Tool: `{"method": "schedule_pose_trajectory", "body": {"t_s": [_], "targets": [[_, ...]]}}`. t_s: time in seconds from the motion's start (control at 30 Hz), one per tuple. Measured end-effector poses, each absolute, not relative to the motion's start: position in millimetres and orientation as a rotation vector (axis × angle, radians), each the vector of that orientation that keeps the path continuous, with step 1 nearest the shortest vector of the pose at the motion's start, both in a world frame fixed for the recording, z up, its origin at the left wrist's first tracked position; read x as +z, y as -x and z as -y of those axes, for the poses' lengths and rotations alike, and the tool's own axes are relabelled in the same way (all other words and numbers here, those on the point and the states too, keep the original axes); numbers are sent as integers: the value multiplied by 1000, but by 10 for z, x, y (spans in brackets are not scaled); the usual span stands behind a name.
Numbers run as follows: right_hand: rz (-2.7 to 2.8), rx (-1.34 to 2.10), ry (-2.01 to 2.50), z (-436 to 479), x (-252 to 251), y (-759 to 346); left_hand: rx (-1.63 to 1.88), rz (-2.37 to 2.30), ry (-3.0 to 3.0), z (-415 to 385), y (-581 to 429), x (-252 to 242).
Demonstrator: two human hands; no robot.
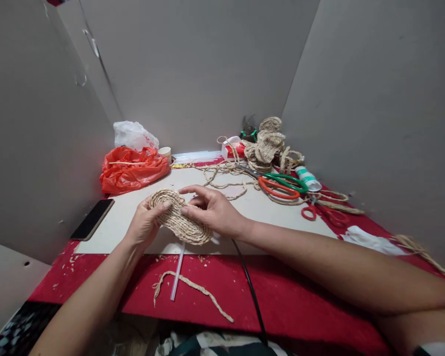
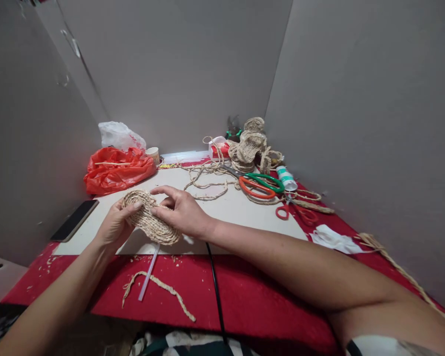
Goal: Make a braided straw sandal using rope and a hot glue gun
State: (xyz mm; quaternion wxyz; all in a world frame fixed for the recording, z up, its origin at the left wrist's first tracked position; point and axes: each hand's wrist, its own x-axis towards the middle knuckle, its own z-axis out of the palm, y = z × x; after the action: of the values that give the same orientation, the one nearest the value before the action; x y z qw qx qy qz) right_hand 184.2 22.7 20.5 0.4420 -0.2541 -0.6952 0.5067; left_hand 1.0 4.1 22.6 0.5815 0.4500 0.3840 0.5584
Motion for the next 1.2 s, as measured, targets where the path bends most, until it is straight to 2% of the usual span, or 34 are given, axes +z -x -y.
{"method": "schedule_pose_trajectory", "body": {"t_s": [0.17,0.27,0.87,1.2], "targets": [[1637,1051,631,-249,241,-1858,1388,-922,-1055,-32,-10,222],[1549,1041,639,-247,275,-1855,1375,-947,-1077,-19,-23,219],[1346,1650,666,-266,306,-1862,1334,-968,-1165,40,-84,190],[1355,1763,620,-314,294,-1888,1308,-948,-1147,34,-94,196]]}}
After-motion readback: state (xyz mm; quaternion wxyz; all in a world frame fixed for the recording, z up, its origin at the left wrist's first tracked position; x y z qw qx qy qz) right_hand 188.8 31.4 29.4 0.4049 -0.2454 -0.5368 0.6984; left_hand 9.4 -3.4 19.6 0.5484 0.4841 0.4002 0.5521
